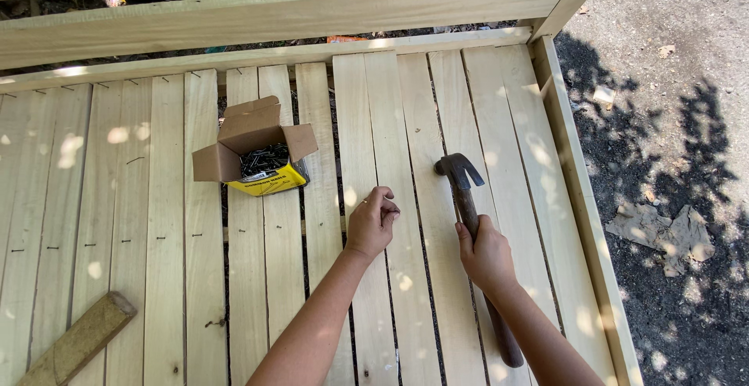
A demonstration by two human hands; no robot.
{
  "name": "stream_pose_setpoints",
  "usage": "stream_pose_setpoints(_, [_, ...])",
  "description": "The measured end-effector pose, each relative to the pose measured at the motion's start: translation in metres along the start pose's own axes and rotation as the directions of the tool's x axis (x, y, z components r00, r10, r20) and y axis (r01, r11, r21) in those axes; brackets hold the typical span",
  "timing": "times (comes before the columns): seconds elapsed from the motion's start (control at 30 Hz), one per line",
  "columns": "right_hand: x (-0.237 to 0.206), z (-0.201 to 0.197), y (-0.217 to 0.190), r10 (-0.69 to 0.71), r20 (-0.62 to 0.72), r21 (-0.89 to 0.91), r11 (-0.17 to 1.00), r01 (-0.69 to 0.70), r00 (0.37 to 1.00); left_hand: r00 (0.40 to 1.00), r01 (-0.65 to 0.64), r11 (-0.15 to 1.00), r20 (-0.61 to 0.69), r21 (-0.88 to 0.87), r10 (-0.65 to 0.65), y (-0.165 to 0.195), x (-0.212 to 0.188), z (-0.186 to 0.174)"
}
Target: The person takes nails from a cardboard box and hammers them into the wooden slats of a furniture frame, working along the slats one nail at a time with a claw hammer. They reposition along the frame, placing and driving nails into the slats and the edge rail.
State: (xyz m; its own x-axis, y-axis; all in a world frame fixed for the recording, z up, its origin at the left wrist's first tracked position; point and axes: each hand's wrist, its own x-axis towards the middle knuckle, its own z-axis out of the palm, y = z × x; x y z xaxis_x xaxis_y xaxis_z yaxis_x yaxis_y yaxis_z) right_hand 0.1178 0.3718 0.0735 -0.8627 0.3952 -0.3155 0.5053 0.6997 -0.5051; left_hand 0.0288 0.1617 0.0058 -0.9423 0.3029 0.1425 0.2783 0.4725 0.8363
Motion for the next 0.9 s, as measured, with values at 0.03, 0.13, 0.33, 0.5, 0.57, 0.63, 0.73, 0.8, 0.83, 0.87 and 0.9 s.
stream_pose_setpoints(0.03, [0.0,0.0,0.0,-0.008,-0.01,0.007,1.0,0.008,1.0,1.0,-0.01,1.0,-0.002,-0.004,0.01,0.0,0.0,0.0])
stream_pose_setpoints(0.13, [0.001,0.001,0.003,-0.031,-0.025,0.031,0.999,0.031,0.999,1.0,-0.013,1.0,0.012,0.003,0.013,-0.001,0.0,0.0])
stream_pose_setpoints(0.33, [0.005,0.001,0.012,-0.024,-0.002,0.085,0.996,0.024,1.0,1.0,0.007,1.0,0.019,-0.012,-0.006,-0.002,0.0,0.001])
stream_pose_setpoints(0.5, [0.003,-0.01,0.022,-0.056,0.041,0.082,0.995,0.053,0.998,1.0,0.01,1.0,0.002,-0.026,-0.01,-0.001,0.0,0.0])
stream_pose_setpoints(0.57, [-0.003,-0.017,0.024,-0.049,0.092,0.06,0.997,0.044,0.995,1.0,0.006,1.0,-0.004,-0.026,-0.006,0.0,0.0,0.0])
stream_pose_setpoints(0.63, [-0.014,-0.022,0.022,-0.092,0.082,0.109,0.991,0.082,0.992,1.0,0.013,1.0,-0.001,-0.025,-0.013,0.001,0.0,0.0])
stream_pose_setpoints(0.73, [-0.035,-0.029,0.014,-0.086,0.117,0.193,0.979,0.062,0.989,1.0,0.0,1.0,0.026,0.024,-0.001,0.001,0.0,0.001])
stream_pose_setpoints(0.8, [-0.048,-0.032,0.005,-0.054,0.166,0.249,0.968,0.011,0.985,0.999,-0.021,0.998,0.035,0.059,0.019,0.001,-0.001,0.002])
stream_pose_setpoints(0.83, [-0.053,-0.034,0.001,-0.034,0.193,0.274,0.962,-0.02,0.981,0.999,-0.033,0.997,0.039,0.075,0.031,0.0,-0.002,0.002])
stream_pose_setpoints(0.87, [-0.057,-0.036,-0.003,-0.016,0.219,0.297,0.953,-0.051,0.976,0.999,-0.045,0.997,0.032,0.067,0.043,0.0,-0.002,0.002])
stream_pose_setpoints(0.9, [-0.06,-0.038,-0.006,-0.018,0.225,0.305,0.951,-0.053,0.974,0.998,-0.056,0.997,0.024,0.058,0.055,-0.001,-0.003,0.003])
